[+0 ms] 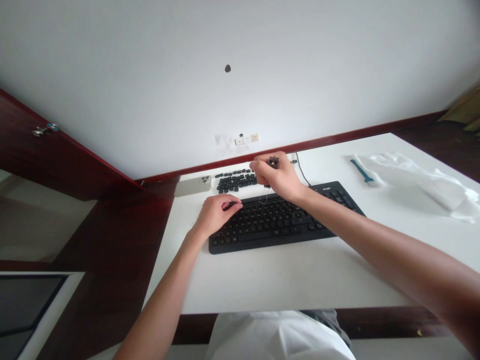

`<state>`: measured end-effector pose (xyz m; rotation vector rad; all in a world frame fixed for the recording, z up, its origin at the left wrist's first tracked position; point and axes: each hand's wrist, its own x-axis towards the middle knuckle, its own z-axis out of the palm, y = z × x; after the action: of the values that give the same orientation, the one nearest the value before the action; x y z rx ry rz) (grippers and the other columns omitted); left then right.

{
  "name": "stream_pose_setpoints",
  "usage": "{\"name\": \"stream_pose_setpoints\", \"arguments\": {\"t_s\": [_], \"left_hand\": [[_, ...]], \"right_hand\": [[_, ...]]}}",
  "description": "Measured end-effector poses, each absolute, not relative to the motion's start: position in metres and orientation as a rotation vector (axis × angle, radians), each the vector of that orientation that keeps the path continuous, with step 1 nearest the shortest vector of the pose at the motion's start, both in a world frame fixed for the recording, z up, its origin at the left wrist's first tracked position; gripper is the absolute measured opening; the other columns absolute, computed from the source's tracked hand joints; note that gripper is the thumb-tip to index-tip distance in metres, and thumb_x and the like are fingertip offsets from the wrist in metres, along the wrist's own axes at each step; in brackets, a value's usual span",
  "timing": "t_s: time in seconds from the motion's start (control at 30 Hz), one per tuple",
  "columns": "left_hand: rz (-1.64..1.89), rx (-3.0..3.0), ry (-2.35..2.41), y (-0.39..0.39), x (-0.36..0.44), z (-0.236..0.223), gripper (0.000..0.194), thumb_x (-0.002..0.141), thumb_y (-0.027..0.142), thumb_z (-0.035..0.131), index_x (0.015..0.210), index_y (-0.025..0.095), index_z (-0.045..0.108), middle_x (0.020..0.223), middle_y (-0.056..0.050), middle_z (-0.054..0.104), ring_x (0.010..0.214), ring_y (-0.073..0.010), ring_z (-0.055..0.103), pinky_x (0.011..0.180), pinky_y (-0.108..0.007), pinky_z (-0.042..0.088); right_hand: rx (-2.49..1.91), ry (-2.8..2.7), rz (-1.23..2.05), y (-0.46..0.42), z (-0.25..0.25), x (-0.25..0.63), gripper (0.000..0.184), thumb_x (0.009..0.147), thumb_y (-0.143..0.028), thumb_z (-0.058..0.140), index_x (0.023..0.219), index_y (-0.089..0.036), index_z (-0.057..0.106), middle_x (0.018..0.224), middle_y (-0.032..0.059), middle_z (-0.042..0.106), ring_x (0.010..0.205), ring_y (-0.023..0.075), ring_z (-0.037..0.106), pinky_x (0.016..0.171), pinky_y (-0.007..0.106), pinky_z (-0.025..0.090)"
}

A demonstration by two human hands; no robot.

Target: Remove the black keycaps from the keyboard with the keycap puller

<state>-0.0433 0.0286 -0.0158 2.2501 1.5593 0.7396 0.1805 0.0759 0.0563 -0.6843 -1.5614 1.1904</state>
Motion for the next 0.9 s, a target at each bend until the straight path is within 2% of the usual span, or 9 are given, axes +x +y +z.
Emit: {"name": "stream_pose_setpoints", "arguments": {"t_s": [0.13, 0.2, 0.33, 0.43, 0.67, 0.9], "left_hand": [[0.722, 2.242, 1.465, -0.004, -0.031, -0.02, 0.017, 0.096, 0.041, 0.073, 0.101, 0.025, 0.076, 0.075, 0.002, 0.063, 0.067, -0.0147, 0.058, 0.065, -0.028, 0.046], [0.692, 2.29, 1.491, -0.021, -0.023, -0.024, 0.019, 0.093, 0.041, 0.076, 0.104, 0.026, 0.074, 0.084, -0.001, 0.067, 0.078, -0.018, 0.064, 0.072, -0.031, 0.052], [0.686, 2.359, 1.607, -0.046, -0.006, -0.036, 0.04, 0.084, 0.043, 0.085, 0.117, 0.028, 0.069, 0.102, -0.005, 0.071, 0.097, -0.0265, 0.067, 0.085, -0.041, 0.057], [0.679, 2.356, 1.663, -0.054, 0.002, -0.043, 0.042, 0.083, 0.041, 0.087, 0.117, 0.027, 0.067, 0.103, -0.005, 0.07, 0.097, -0.0274, 0.068, 0.085, -0.042, 0.058], [0.701, 2.295, 1.689, -0.052, 0.005, -0.048, 0.03, 0.088, 0.033, 0.082, 0.112, 0.026, 0.066, 0.094, -0.003, 0.068, 0.094, -0.0248, 0.067, 0.081, -0.039, 0.056], [0.706, 2.285, 1.662, -0.052, 0.005, -0.051, 0.029, 0.092, 0.033, 0.079, 0.114, 0.026, 0.062, 0.102, -0.004, 0.069, 0.095, -0.025, 0.066, 0.083, -0.039, 0.054]], "right_hand": [[-0.671, -1.301, 1.589, 0.077, 0.035, 0.167, 0.046, 0.084, -0.026, 0.063, 0.055, -0.025, 0.028, 0.049, -0.0084, 0.024, 0.048, 0.0077, 0.019, 0.047, 0.029, 0.016], [-0.693, -1.257, 1.642, 0.076, 0.025, 0.162, 0.046, 0.084, -0.027, 0.064, 0.054, -0.024, 0.028, 0.049, -0.0087, 0.025, 0.048, 0.0073, 0.019, 0.046, 0.028, 0.017], [-0.767, -1.268, 1.622, 0.074, 0.013, 0.155, 0.046, 0.084, -0.029, 0.064, 0.053, -0.024, 0.031, 0.047, -0.0082, 0.028, 0.047, 0.0073, 0.023, 0.046, 0.027, 0.022], [-0.787, -1.266, 1.611, 0.073, 0.008, 0.152, 0.046, 0.084, -0.03, 0.065, 0.053, -0.024, 0.031, 0.047, -0.0082, 0.028, 0.046, 0.0071, 0.024, 0.046, 0.027, 0.022], [-0.708, -1.253, 1.653, 0.071, 0.0, 0.15, 0.047, 0.083, -0.031, 0.065, 0.051, -0.024, 0.031, 0.046, -0.0088, 0.027, 0.045, 0.0066, 0.022, 0.046, 0.027, 0.018], [-0.609, -1.172, 1.771, 0.073, -0.008, 0.15, 0.048, 0.084, -0.029, 0.066, 0.052, -0.024, 0.031, 0.046, -0.0095, 0.025, 0.044, 0.0062, 0.02, 0.046, 0.027, 0.016]]}}
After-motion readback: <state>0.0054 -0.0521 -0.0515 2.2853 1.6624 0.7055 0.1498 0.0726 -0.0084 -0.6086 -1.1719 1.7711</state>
